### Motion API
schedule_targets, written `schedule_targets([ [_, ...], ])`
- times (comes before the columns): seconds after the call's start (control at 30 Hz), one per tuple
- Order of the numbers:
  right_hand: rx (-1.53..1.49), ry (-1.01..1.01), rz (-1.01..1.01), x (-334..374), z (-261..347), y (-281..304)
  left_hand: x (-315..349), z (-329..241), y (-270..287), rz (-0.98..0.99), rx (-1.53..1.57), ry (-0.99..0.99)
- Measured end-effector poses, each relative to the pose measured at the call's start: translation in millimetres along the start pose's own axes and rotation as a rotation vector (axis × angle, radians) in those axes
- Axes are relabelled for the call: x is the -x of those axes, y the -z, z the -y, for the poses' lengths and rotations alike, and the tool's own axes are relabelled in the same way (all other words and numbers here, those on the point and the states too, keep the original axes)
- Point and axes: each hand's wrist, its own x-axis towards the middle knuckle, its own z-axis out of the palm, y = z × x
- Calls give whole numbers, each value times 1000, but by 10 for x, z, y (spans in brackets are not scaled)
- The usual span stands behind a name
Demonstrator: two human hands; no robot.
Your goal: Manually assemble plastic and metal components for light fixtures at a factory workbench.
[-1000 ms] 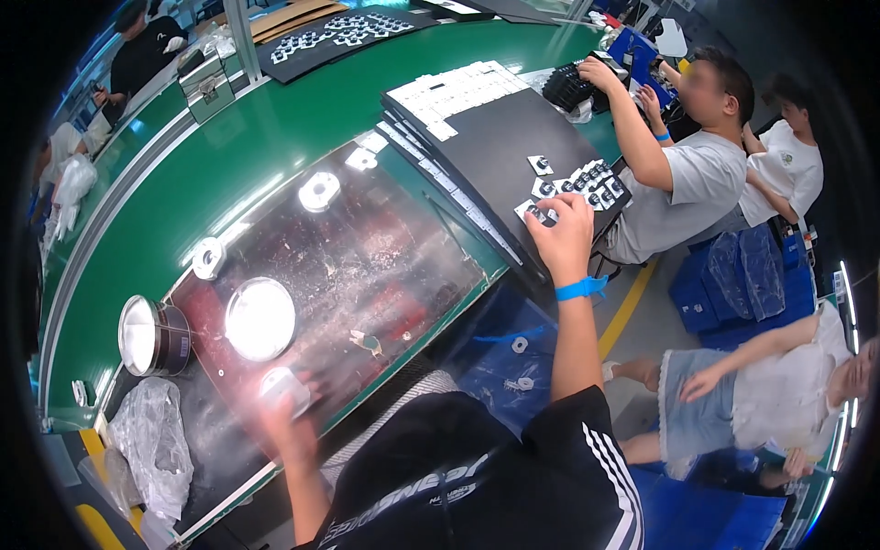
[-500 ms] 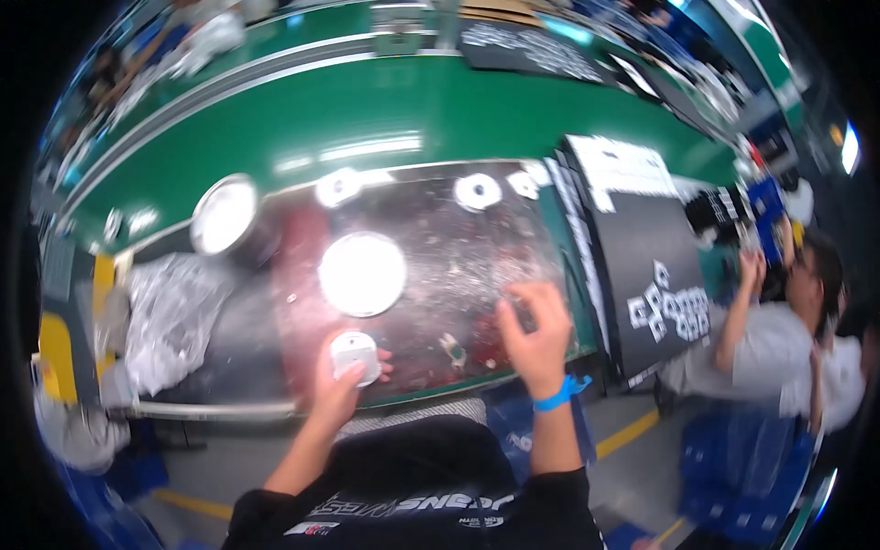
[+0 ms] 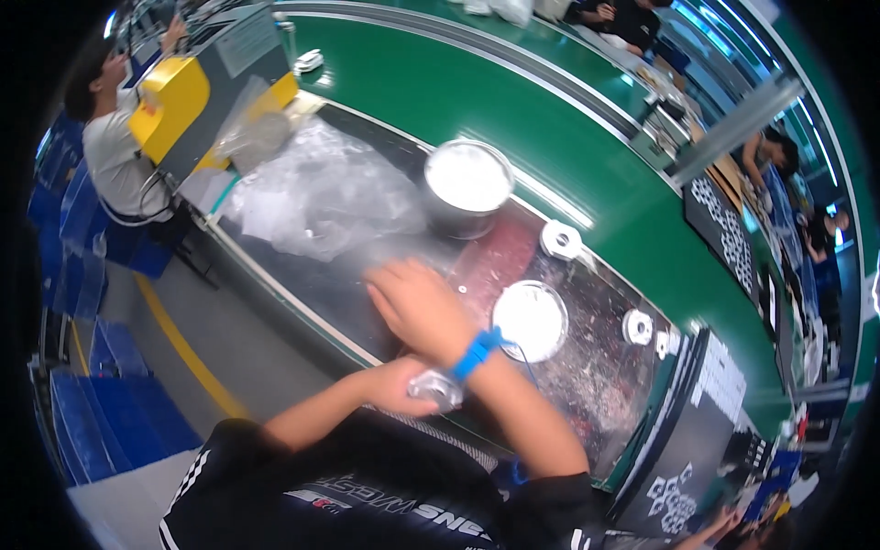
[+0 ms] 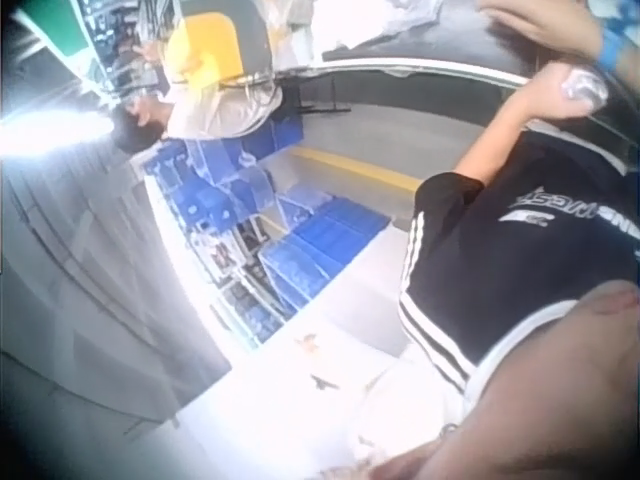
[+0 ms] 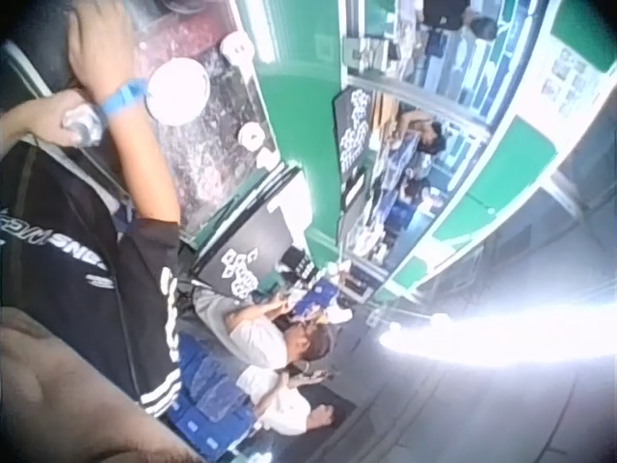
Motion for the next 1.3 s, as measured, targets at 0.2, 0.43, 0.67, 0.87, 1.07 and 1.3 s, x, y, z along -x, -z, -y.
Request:
schedule_targets([
  [0.2, 747, -7, 95, -897, -474, -502, 77, -98, -56, -21, -33, -129],
  [0.43, 394, -4, 139, -1358, -636, -687, -6, -90, -75, 18, 21, -102],
  [0.67, 445, 66, 291, -1910, -399, -913, -2, -66, -22, 12, 61, -12],
  [0.87, 448, 58, 242, -2039, -322, -944, 25, -107, -35, -48, 48, -124],
  [1.07, 220, 320, 314, -2247, -112, -1408, -1, 63, -50, -29, -2, -58],
  [1.3, 222, 353, 180, -2305, -180, -1646, -17, 273, -112, -71, 82, -98],
])
